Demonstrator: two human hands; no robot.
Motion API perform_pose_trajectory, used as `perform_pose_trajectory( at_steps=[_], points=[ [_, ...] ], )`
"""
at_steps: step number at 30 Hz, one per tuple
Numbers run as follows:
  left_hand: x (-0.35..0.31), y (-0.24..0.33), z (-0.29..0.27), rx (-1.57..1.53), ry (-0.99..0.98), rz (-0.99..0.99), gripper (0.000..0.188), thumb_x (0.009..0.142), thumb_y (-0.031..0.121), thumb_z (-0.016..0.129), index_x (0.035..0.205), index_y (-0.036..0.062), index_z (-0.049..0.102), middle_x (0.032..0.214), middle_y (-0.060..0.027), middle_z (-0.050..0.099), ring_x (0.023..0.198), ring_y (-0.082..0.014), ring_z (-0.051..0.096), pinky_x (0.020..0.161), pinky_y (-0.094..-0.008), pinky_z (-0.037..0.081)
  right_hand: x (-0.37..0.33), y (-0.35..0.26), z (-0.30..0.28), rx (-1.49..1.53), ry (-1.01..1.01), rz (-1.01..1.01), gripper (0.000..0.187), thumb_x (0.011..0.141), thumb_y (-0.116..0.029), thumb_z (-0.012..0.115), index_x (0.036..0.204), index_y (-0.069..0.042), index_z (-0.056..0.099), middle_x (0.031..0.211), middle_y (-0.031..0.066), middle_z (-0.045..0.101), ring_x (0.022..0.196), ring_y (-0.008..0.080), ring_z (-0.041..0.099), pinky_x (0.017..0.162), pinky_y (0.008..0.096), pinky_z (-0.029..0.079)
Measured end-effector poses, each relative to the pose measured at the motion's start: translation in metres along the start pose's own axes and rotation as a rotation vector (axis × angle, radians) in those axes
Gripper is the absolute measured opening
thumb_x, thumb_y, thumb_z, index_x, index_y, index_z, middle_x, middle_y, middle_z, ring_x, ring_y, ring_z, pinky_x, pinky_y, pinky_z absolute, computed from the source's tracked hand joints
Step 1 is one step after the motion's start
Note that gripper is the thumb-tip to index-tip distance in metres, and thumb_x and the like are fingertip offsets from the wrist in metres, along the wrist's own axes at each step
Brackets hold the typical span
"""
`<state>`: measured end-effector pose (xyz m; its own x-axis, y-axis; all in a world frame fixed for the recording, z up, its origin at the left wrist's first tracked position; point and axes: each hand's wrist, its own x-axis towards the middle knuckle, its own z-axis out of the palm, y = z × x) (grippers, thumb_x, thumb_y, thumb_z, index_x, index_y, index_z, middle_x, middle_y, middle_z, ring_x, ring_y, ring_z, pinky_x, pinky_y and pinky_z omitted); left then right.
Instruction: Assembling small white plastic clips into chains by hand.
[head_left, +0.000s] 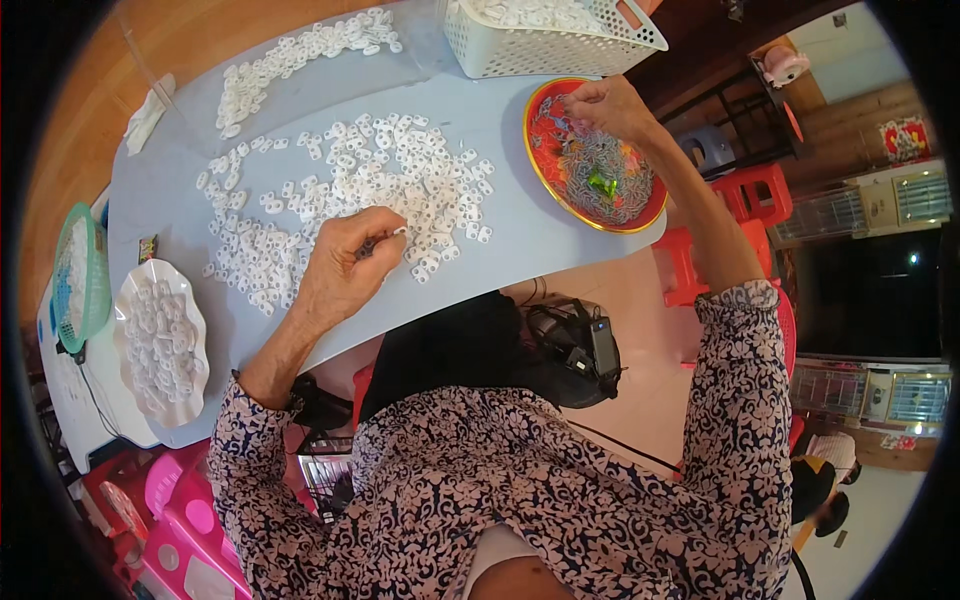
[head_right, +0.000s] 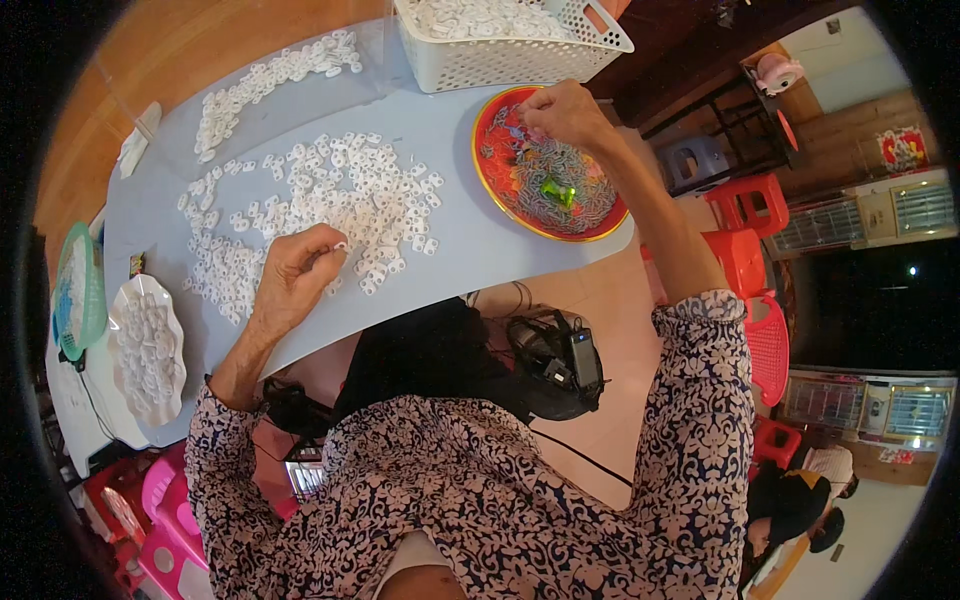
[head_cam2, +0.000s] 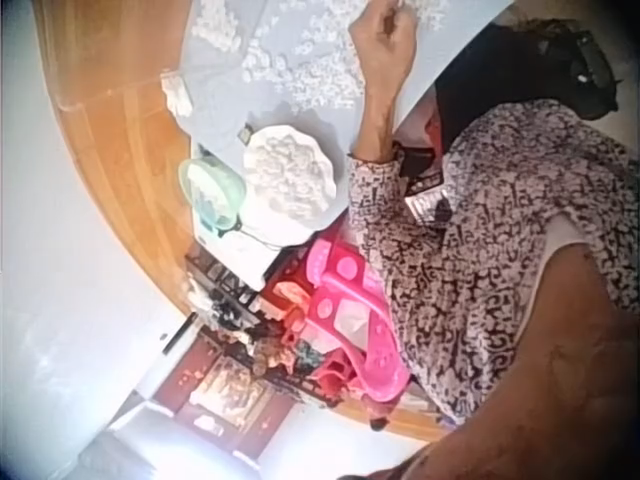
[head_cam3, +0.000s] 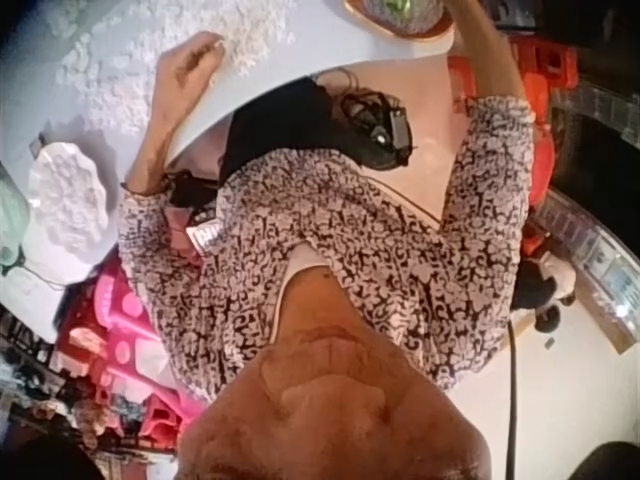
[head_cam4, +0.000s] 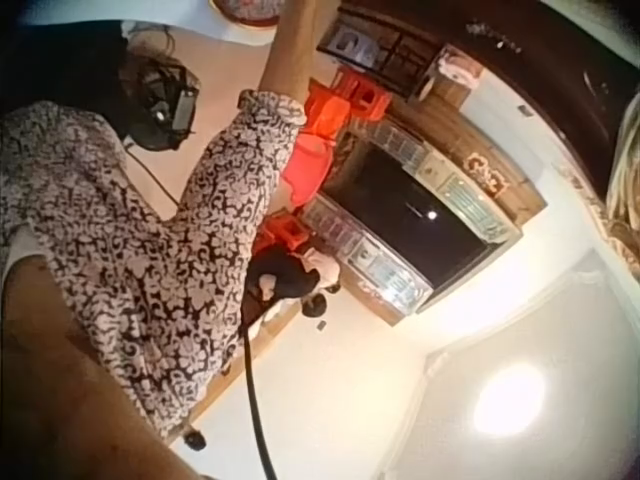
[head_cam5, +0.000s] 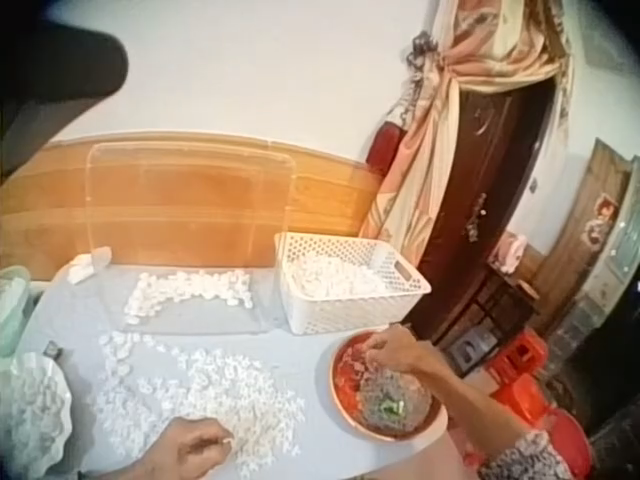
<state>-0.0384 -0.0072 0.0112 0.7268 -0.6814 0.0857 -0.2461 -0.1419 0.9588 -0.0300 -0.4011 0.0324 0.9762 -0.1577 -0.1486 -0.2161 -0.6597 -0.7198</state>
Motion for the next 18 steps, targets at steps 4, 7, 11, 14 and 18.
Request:
perform_pose_trajectory(
  at_steps=[4,7,11,14,18],
  points=[
    [-0.001,-0.003,-0.005,-0.060,0.031,-0.081,0.009,0.083,0.006,0.057,0.086,-0.0013,0.059,0.063,-0.0001,0.051,0.061,-0.0055,0.046,0.055,-0.0218,0.037,-0.011,-0.040,0.013,0.231,-0.080,0.064,0.012,0.085,-0.010,0.062,0.086,0.002,0.065,0.065,0.0017,0.060,0.057,0.0070,0.055,0.053,0.0202,0.044],
    [0.001,-0.009,-0.006,-0.155,0.134,-0.102,0.011,0.085,0.009,0.055,0.087,-0.0006,0.060,0.066,0.0012,0.053,0.061,-0.0048,0.046,0.055,-0.0209,0.037,-0.020,-0.079,0.047,0.455,-0.143,-0.037,0.012,0.083,-0.008,0.060,0.089,0.000,0.067,0.070,0.0013,0.060,0.061,0.0065,0.054,0.055,0.0190,0.042],
    [0.008,-0.009,-0.016,-0.333,0.205,-0.027,0.012,0.086,0.010,0.054,0.087,0.0000,0.061,0.073,-0.0002,0.058,0.064,-0.0057,0.050,0.056,-0.0212,0.038,-0.030,-0.117,0.105,0.594,-0.350,-0.158,0.014,0.081,-0.004,0.060,0.093,-0.001,0.066,0.078,0.0006,0.062,0.068,0.0068,0.055,0.062,0.0197,0.043],
    [0.010,-0.005,-0.021,-0.353,0.261,-0.055,0.013,0.086,0.011,0.053,0.084,0.0006,0.061,0.069,0.0006,0.056,0.064,-0.0049,0.049,0.056,-0.0204,0.037,-0.024,-0.131,0.137,0.702,-0.474,-0.270,0.014,0.081,-0.002,0.059,0.094,0.000,0.065,0.082,-0.0001,0.062,0.072,0.0063,0.056,0.065,0.0215,0.045],
    [0.012,-0.007,-0.025,-0.307,0.312,-0.078,0.014,0.085,0.011,0.052,0.077,0.0019,0.060,0.063,0.0025,0.050,0.060,-0.0042,0.044,0.054,-0.0210,0.033,-0.010,-0.136,0.162,0.808,-0.587,-0.340,0.016,0.084,-0.003,0.058,0.099,0.001,0.062,0.084,0.0027,0.062,0.077,0.0096,0.058,0.072,0.0236,0.048]
  ],
)
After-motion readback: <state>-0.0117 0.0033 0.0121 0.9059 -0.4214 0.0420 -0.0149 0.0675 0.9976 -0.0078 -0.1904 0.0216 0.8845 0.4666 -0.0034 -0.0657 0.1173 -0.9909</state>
